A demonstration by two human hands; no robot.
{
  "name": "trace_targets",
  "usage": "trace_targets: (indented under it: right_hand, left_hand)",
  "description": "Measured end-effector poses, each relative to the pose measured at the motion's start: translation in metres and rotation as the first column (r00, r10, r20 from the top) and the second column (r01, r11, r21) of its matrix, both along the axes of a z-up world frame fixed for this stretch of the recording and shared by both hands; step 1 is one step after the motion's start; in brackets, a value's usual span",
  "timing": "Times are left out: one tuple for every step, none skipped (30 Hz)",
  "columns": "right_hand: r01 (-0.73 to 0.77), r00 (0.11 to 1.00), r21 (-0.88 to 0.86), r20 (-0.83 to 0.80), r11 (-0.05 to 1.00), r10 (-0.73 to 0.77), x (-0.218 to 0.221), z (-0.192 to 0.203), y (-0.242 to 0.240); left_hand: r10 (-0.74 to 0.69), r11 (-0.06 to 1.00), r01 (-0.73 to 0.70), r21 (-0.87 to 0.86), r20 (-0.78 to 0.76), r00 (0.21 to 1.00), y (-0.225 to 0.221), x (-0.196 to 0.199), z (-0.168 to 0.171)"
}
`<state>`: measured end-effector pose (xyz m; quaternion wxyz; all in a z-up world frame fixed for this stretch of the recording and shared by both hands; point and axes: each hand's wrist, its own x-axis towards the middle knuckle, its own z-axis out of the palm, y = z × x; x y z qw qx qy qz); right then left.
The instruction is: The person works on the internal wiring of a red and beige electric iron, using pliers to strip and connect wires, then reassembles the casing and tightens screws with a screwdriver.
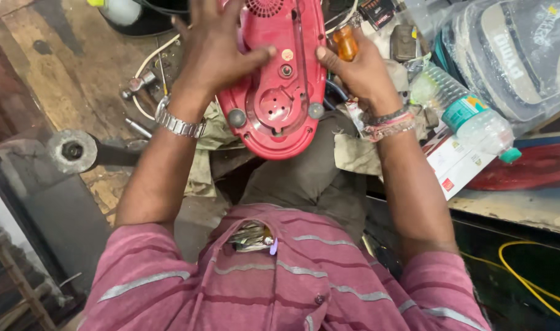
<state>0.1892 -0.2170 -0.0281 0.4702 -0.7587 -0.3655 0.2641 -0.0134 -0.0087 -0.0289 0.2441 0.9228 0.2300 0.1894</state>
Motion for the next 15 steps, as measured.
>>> trace_targets:
  right_hand:
    - [0.013, 0.977, -0.078, -0.21, 0.997, -0.029, -0.001, -0.004, 0.002]
    - [0.01, 0.959, -0.088, -0.28, 0.996, -0.034, -0.001, -0.006, 0.004]
    - [0.006, 0.936, -0.098, -0.349, 0.995, -0.04, -0.003, -0.009, 0.007]
    - [-0.002, 0.908, -0.104, -0.417, 0.995, -0.042, -0.005, -0.01, 0.012]
    - [0.017, 0.882, -0.063, -0.469, 0.998, -0.044, -0.007, -0.012, 0.014]
    - [0.041, 0.854, -0.025, -0.518, 0.999, -0.048, -0.011, -0.014, 0.015]
    - [0.066, 0.823, 0.012, -0.566, 0.998, -0.048, -0.014, -0.016, 0.014]
    - [0.055, 0.839, 0.008, -0.543, 0.998, -0.042, -0.017, -0.019, 0.009]
    - [0.045, 0.853, 0.004, -0.52, 0.999, -0.036, -0.021, -0.022, 0.003]
    - [0.036, 0.866, -0.006, -0.499, 0.999, -0.034, -0.024, -0.026, -0.004]
    - [0.017, 0.864, -0.013, -0.502, 1.0, -0.022, -0.025, -0.029, -0.012]
    - [0.001, 0.863, -0.019, -0.505, 1.0, -0.011, -0.025, -0.032, -0.021]
    - [-0.015, 0.861, -0.025, -0.509, 1.0, 0.0, -0.024, -0.035, -0.029]
    - [-0.034, 0.851, -0.031, -0.524, 0.999, 0.013, -0.023, -0.039, -0.038]
    - [-0.052, 0.841, -0.035, -0.54, 0.998, 0.025, -0.022, -0.042, -0.047]
  left_hand:
    - [0.022, 1.0, -0.022, 0.002, 0.121, 0.992, 0.004, -0.001, -0.008]
    - [0.047, 0.999, -0.048, -0.002, 0.24, 0.97, 0.008, -0.002, -0.017]
    - [0.079, 0.988, -0.04, -0.146, 0.274, 0.958, 0.013, -0.001, -0.025]
    - [0.119, 0.959, -0.03, -0.283, 0.302, 0.946, 0.018, -0.002, -0.031]
    - [0.162, 0.91, -0.014, -0.414, 0.325, 0.932, 0.022, -0.003, -0.037]
    - [0.167, 0.76, 0.097, -0.642, 0.338, 0.926, 0.024, -0.003, -0.043]
    - [0.175, 0.545, 0.204, -0.813, 0.349, 0.921, 0.023, -0.004, -0.049]
    - [0.185, 0.283, 0.299, -0.911, 0.358, 0.915, 0.021, -0.005, -0.053]
    - [0.19, 0.309, 0.262, -0.914, 0.329, 0.925, 0.018, -0.007, -0.057]
    - [0.196, 0.33, 0.222, -0.918, 0.296, 0.935, 0.012, -0.013, -0.061]
    - [0.202, 0.35, 0.181, -0.919, 0.262, 0.944, 0.005, -0.019, -0.066]
    - [0.184, 0.38, 0.19, -0.905, 0.275, 0.944, -0.004, -0.024, -0.07]
    - [0.166, 0.41, 0.199, -0.89, 0.287, 0.944, -0.014, -0.03, -0.074]
    - [0.145, 0.433, 0.208, -0.877, 0.295, 0.944, -0.028, -0.036, -0.081]
    - [0.137, 0.469, 0.261, -0.844, 0.362, 0.922, -0.041, -0.042, -0.088]
